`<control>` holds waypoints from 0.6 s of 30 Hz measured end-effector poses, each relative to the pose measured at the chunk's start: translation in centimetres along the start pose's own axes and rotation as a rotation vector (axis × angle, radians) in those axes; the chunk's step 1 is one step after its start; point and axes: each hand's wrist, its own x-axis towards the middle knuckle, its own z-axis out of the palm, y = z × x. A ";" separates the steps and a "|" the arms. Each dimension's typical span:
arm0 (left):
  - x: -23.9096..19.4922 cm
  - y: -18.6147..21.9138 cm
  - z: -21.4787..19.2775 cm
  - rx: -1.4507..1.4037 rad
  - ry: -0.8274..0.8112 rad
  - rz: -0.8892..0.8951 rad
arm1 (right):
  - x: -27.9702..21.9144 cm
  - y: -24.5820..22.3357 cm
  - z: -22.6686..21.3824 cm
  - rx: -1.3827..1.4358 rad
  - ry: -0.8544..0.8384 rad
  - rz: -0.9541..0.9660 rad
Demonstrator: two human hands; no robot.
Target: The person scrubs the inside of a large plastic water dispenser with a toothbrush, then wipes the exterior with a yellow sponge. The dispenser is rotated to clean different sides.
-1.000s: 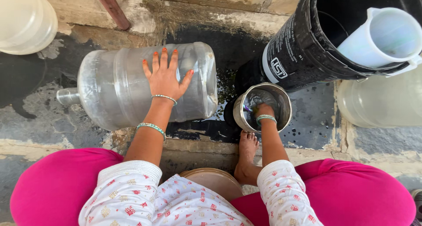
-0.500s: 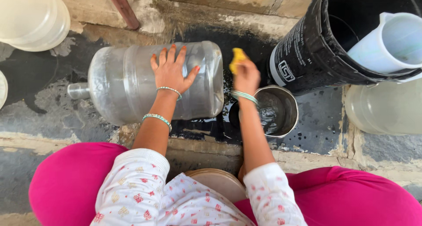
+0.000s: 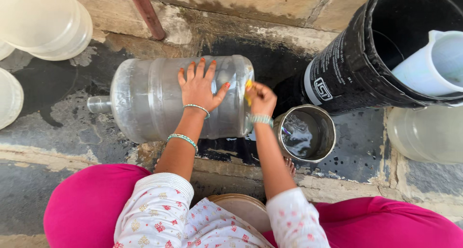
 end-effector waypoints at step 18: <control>0.2 0.0 0.1 -0.012 -0.039 -0.013 | -6.6 0.5 -6.7 -0.469 -0.346 -0.309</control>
